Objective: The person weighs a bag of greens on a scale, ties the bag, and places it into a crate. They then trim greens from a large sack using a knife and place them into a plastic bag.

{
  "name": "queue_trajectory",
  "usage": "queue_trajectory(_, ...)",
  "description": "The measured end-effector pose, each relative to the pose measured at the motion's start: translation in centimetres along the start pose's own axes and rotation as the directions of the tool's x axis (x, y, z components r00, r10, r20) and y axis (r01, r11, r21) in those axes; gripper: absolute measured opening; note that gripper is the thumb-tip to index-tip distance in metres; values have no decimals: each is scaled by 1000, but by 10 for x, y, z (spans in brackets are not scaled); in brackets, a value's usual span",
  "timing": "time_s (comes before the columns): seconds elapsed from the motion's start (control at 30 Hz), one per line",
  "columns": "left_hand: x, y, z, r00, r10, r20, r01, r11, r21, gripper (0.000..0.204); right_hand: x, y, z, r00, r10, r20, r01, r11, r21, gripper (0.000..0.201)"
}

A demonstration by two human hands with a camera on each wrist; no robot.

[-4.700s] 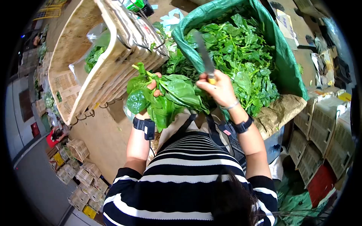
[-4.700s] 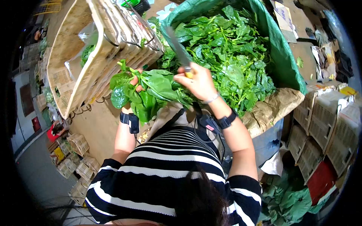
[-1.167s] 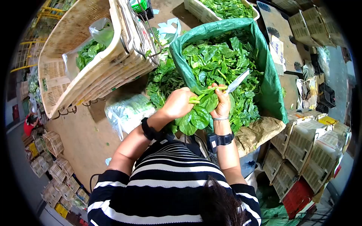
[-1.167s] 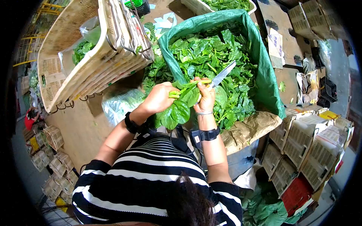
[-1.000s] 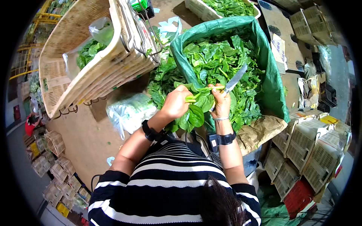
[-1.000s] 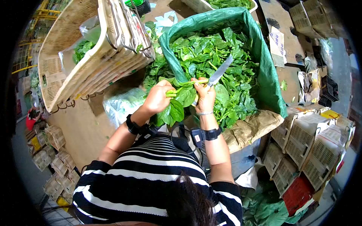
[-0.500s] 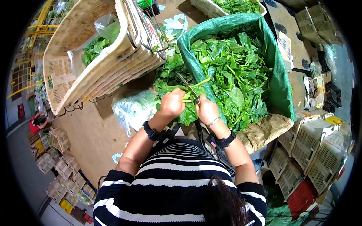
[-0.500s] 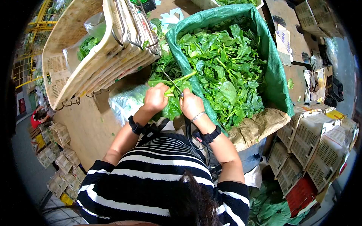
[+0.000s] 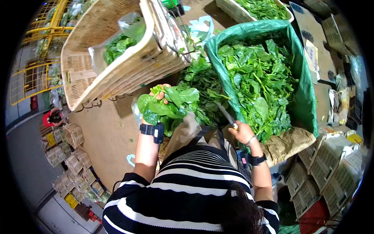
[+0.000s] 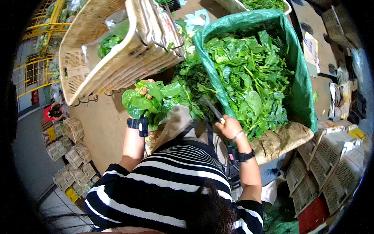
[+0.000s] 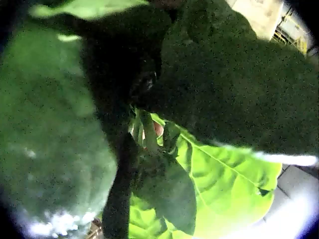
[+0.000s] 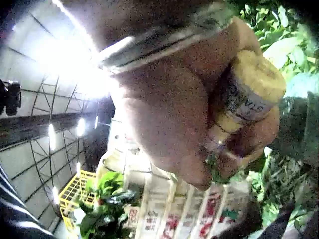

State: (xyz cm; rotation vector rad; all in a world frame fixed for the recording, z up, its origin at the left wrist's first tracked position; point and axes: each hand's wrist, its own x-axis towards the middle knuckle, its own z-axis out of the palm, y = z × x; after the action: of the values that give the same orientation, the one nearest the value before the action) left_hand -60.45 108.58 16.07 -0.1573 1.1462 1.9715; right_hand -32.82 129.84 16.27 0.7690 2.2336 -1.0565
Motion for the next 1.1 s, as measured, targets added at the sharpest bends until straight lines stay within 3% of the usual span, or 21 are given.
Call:
queue_trajectory(0.03, 3, 0, -11, 999, -45, 22, 46, 997, -64, 31, -2, 2, -6, 1000, 5, -15, -4, 999, 40, 35)
queue_trajectory(0.1, 8, -12, -33, 998, 26, -63, -25, 1000, 12, 34, -9, 3, -17, 997, 43, -58, -37, 993, 108, 34)
queue_trajectory(0.23, 9, -28, -42, 964, -80, -253, 21, 973, -228, 23, -20, 12, -29, 995, 79, -62, -56, 949, 311, 25)
queue_trajectory(0.27, 21, -36, -66, 962, -57, -268, 28, 993, -114, 21, -15, -4, -43, 992, 126, -20, -109, 920, 377, 22)
queue_trajectory(0.3, 33, -41, -91, 957, -34, -287, 36, 999, 1, 19, -3, 6, -39, 996, 64, -55, -36, 916, 400, 21)
queue_trajectory(0.33, 48, -34, -105, 983, 184, 15, -134, 657, 742, 15, 2, 0, -40, 996, 35, -83, -1, 924, 383, 22)
queue_trajectory(0.37, 42, -24, -82, 988, 150, 43, -144, 768, 624, 7, 2, -3, -40, 994, 18, -109, 23, 931, 365, 23)
queue_trajectory(0.4, 28, -23, -71, 954, 277, 114, -175, 205, 963, 12, 5, -5, -40, 990, -15, -139, 49, 969, 242, 24)
queue_trajectory(0.43, 17, -10, -50, 975, 222, -24, 52, -121, 991, 20, 10, -6, -39, 984, -52, -169, 73, 991, 116, 26)
queue_trajectory(0.5, 0, 7, -57, 963, 242, 116, -98, -86, 991, 15, 10, -11, -37, 984, -56, -171, 69, 995, 71, 28)
queue_trajectory(0.57, -17, 39, -57, 967, 235, 101, -149, 195, 969, 13, 16, -18, -40, 987, -23, -157, 39, 994, 98, 27)
queue_trajectory(0.6, -31, 67, -40, 973, 231, -9, -82, 381, 921, 10, 17, -26, -43, 986, -17, -168, 37, 992, 118, 25)
queue_trajectory(0.67, -42, 114, -44, 928, 360, -97, -115, 524, 844, 11, 26, -45, -47, 983, -22, -183, 44, 992, 122, 23)
queue_trajectory(0.73, -43, 172, -51, 871, 449, -198, -247, 750, 614, 12, 45, -70, -51, 960, -47, -274, 123, 956, 267, 19)
queue_trajectory(0.83, -15, 249, -57, 799, 578, -166, -404, 720, 564, 18, 62, -164, -73, 959, -30, -283, 211, 744, 634, 16)
queue_trajectory(0.87, 4, 267, -55, 764, 639, -92, -440, 619, 651, 19, 71, -206, -84, 918, -128, -376, 358, 673, 647, 17)
queue_trajectory(0.9, 26, 281, -53, 724, 690, -12, -470, 505, 724, 20, 94, -229, -85, 798, -281, -533, 544, 717, 436, 20)
queue_trajectory(0.93, 48, 289, -51, 757, 643, 120, -445, 371, 815, 19, 94, -270, -101, 885, -218, -410, 417, 762, 495, 27)
queue_trajectory(0.97, 67, 293, -49, 787, 571, 233, -420, 220, 881, 17, 119, -294, -99, 767, -361, -531, 609, 670, 424, 42)
queue_trajectory(1.03, 132, 281, -65, 874, 263, 409, -421, -12, 907, 19, 158, -350, -107, 722, -397, -566, 586, 786, 196, 56)
queue_trajectory(1.1, 186, 269, -60, 959, -127, 252, -276, -235, 932, 25, 233, -375, -101, 670, -469, -576, 590, 807, 30, 68)
